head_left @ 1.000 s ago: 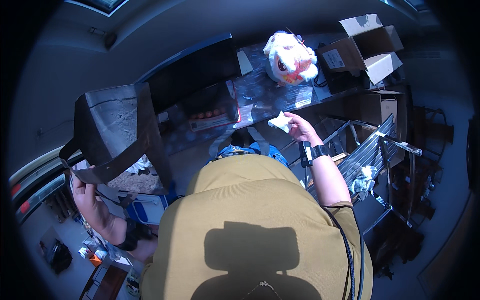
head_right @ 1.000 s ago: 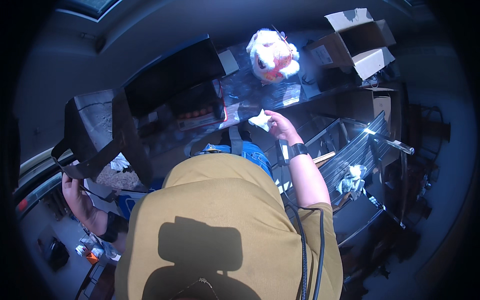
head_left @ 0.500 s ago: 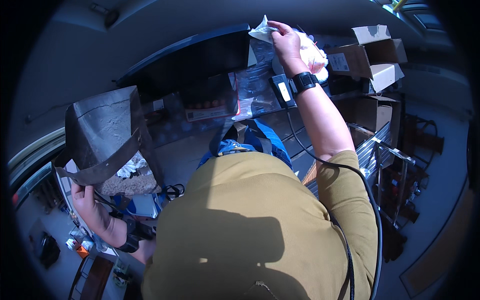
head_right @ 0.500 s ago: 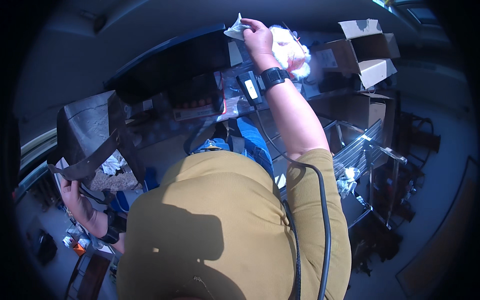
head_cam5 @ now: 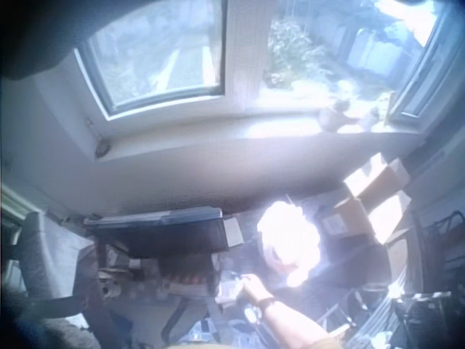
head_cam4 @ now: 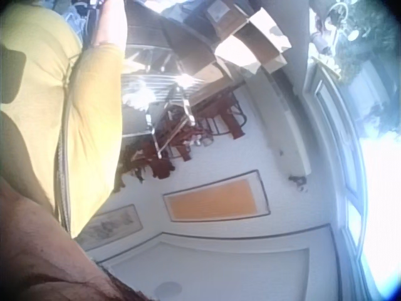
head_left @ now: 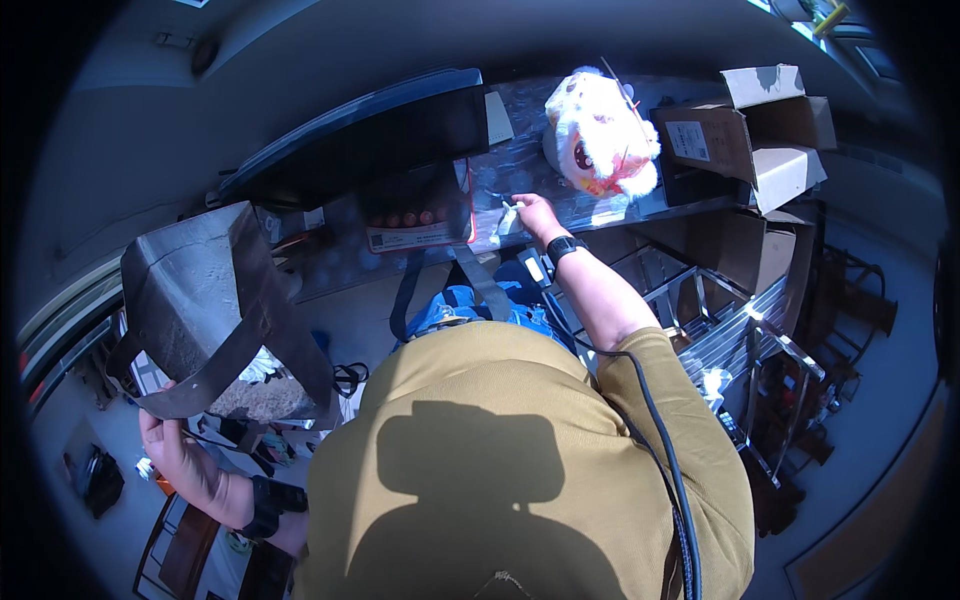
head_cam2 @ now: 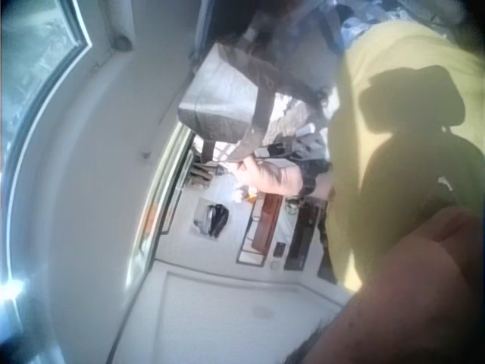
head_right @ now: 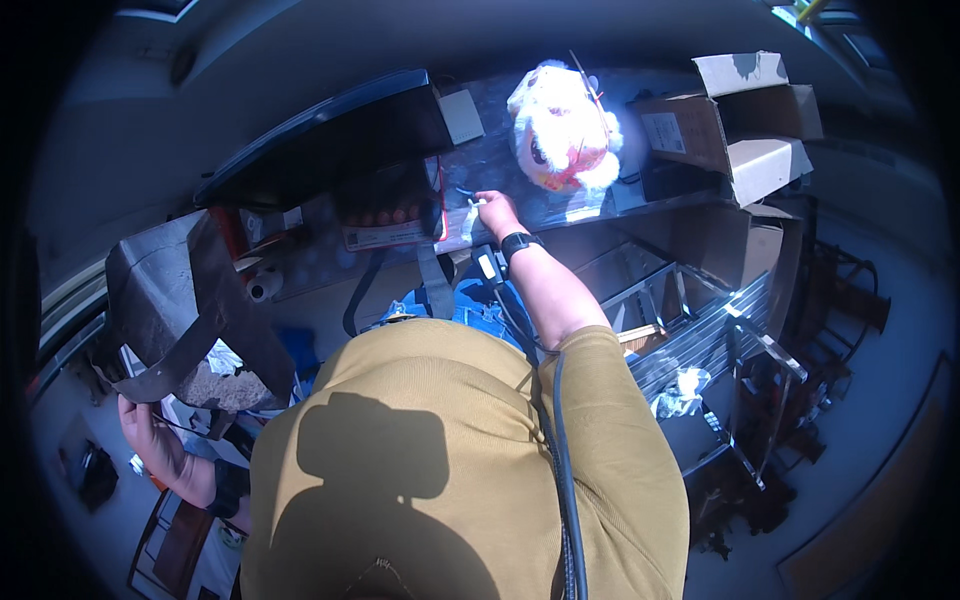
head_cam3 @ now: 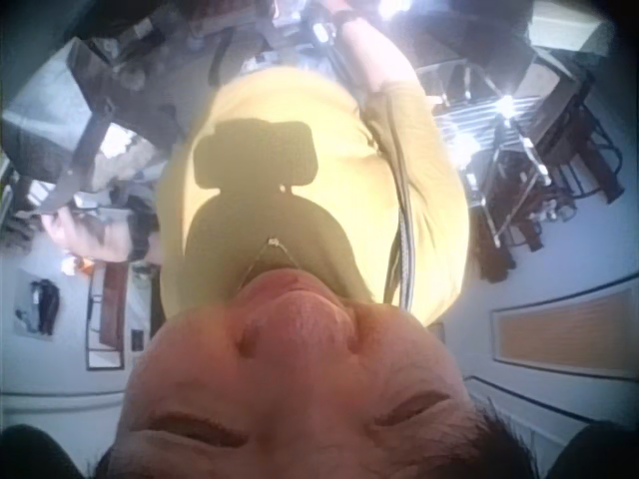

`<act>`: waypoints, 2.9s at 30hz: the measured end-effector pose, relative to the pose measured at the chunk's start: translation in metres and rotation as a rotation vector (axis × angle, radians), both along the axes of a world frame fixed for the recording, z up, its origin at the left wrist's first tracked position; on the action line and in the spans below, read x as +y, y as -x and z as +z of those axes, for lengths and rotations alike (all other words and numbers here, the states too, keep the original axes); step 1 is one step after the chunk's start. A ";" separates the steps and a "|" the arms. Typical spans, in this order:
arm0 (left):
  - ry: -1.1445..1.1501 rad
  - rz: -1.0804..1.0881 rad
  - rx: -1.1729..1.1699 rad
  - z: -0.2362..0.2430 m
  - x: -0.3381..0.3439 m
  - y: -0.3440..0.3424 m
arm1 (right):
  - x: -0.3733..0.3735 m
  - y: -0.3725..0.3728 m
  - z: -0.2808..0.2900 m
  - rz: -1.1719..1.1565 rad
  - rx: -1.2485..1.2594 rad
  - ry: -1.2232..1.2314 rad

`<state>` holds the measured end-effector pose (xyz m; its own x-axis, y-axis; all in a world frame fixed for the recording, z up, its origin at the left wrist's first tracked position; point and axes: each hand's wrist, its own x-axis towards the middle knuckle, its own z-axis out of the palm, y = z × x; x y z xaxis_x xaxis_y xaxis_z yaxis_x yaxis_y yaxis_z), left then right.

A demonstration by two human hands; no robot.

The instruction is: The person cleans a window and its frame using a cloth. They climb a ladder to reach the upper parts of the window, wipe the glass and frame, and then descend to continue cleaning lower sections.

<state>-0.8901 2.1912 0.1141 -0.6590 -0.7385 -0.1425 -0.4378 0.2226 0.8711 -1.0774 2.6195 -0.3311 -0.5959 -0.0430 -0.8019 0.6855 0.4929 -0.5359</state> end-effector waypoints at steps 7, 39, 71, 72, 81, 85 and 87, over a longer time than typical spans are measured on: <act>-0.166 -0.092 0.019 0.021 0.015 0.015 | 0.052 -0.021 0.003 -0.221 -0.222 0.056; -0.484 -0.505 0.266 -0.009 0.033 0.069 | 0.358 -0.312 0.190 -0.768 0.113 -1.164; -0.183 0.008 0.238 0.014 0.117 0.041 | 0.326 -0.110 0.106 0.362 -0.855 -0.082; -0.163 0.046 0.245 0.015 0.118 0.041 | 0.322 -0.109 0.110 0.379 -0.686 0.036; -0.071 -0.031 0.374 0.046 0.077 0.054 | 0.320 -0.094 0.106 0.212 -0.520 -0.151; 0.022 -0.034 0.454 0.075 0.041 0.062 | 0.315 -0.104 0.100 0.095 -0.536 -0.201; 0.010 -0.052 0.530 0.087 0.025 0.068 | 0.308 -0.115 0.101 0.035 -0.534 -0.189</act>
<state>-0.9585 2.2166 0.2010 -0.6750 -0.7022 0.2263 0.0734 0.2413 0.9677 -0.9623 2.9276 -0.2305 -0.1063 0.1182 -0.9873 0.8189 0.5736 -0.0195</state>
